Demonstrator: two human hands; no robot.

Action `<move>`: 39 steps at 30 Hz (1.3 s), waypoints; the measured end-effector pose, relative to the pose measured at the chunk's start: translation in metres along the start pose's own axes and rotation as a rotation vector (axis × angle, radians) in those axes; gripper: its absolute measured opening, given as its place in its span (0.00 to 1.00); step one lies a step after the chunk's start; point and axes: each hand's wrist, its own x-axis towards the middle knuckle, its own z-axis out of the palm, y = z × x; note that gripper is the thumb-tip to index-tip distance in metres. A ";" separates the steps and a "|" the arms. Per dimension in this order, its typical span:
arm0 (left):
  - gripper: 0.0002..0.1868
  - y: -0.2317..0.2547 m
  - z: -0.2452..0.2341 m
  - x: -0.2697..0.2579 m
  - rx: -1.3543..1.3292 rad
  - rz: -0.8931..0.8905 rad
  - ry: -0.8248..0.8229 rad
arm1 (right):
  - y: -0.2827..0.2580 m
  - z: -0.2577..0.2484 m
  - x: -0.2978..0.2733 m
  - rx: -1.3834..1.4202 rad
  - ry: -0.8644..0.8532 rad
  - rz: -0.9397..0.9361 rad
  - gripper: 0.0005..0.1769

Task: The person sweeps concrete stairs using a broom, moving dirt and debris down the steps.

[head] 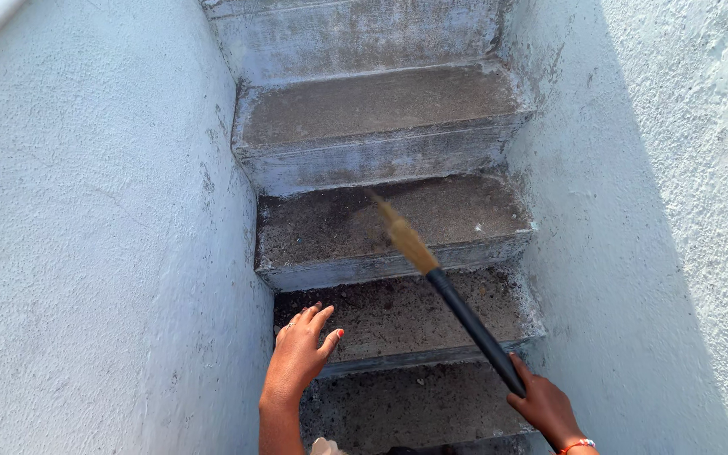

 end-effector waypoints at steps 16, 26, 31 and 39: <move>0.31 -0.013 -0.009 -0.013 -0.017 -0.069 0.010 | -0.101 0.025 0.017 -0.053 -0.022 -0.286 0.50; 0.31 -0.059 -0.004 -0.043 -0.055 -0.120 0.121 | -0.031 -0.023 0.080 0.166 0.207 0.157 0.45; 0.30 -0.076 -0.010 -0.062 -0.069 -0.201 0.140 | -0.144 0.020 0.089 0.095 0.010 0.063 0.56; 0.31 -0.078 -0.025 -0.070 -0.082 -0.261 0.134 | -0.252 0.012 0.061 0.018 -0.131 -0.399 0.56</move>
